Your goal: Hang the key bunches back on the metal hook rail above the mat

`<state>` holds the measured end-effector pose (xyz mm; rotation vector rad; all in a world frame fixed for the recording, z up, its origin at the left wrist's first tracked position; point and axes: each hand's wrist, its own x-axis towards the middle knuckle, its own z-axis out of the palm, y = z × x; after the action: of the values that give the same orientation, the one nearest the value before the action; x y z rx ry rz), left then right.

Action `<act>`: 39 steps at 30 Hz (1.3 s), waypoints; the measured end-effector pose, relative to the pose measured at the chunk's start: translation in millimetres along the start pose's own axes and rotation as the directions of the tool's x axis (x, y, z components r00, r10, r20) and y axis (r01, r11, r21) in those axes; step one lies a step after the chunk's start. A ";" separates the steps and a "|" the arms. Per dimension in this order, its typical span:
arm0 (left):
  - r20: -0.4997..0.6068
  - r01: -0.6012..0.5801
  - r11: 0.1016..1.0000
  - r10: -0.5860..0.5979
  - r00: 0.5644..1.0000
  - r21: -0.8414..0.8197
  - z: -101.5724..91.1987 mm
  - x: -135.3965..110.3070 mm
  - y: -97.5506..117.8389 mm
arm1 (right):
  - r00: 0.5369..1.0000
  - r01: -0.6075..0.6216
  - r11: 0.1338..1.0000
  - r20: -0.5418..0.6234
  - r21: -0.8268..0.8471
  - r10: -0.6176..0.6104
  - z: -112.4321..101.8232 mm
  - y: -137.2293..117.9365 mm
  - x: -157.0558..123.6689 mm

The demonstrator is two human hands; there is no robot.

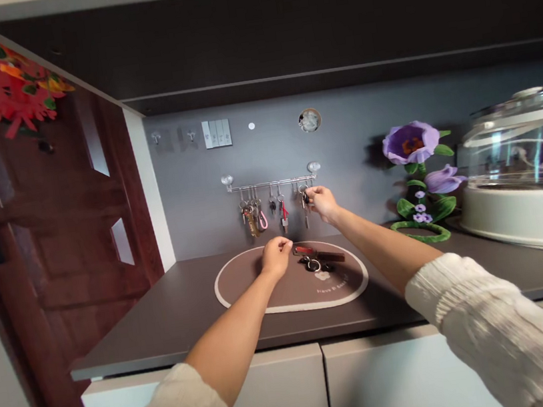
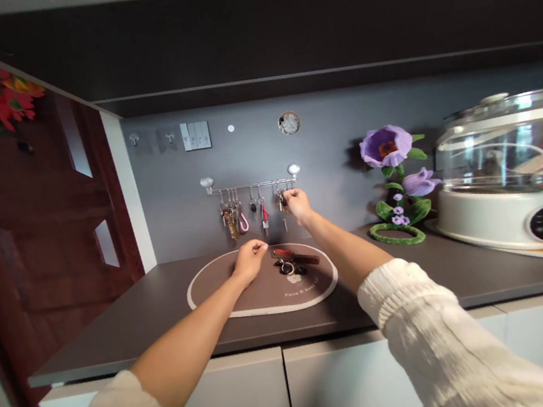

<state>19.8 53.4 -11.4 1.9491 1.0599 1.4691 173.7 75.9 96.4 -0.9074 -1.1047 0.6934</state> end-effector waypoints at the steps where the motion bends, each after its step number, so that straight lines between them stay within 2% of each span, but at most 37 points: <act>1: 0.000 -0.002 1.000 0.002 1.000 0.003 0.2 0.2 -0.5 | 1.000 -0.014 1.000 -0.003 0.001 0.014 2.7 0.5 2.3; 8: -0.004 -0.006 1.000 0.006 1.000 0.010 0.2 1.1 -1.3 | 0.998 -0.069 0.997 0.005 0.020 0.069 16.6 9.6 20.1; 12: -0.013 0.004 1.000 -0.004 1.000 0.018 0.3 1.5 -0.9 | 0.996 -0.081 0.996 -0.034 0.032 0.082 21.2 16.8 29.9; 18: -0.007 -0.001 1.000 0.001 1.000 0.018 0.3 2.1 -2.3 | 0.992 -0.096 0.995 -0.077 0.013 0.096 23.9 23.5 28.2; 26: 0.016 0.009 1.000 -0.009 1.000 -0.006 0.4 2.2 -2.9 | 0.996 -0.062 0.998 -0.069 -0.032 0.060 17.9 33.4 24.5; 33: 0.069 -0.083 0.995 0.079 0.995 0.058 -1.1 -0.8 -0.6 | 0.999 -0.047 0.998 -0.024 -0.034 0.046 7.9 38.1 19.0; 39: 0.096 -0.166 0.977 0.154 0.983 0.134 -3.2 -7.4 4.5 | 1.000 -0.025 0.992 -0.009 -0.120 0.024 -6.2 33.1 -6.7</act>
<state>17.2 44.6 -11.3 2.2222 1.0149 1.4125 176.4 84.4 63.3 -1.0266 -1.1396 0.6481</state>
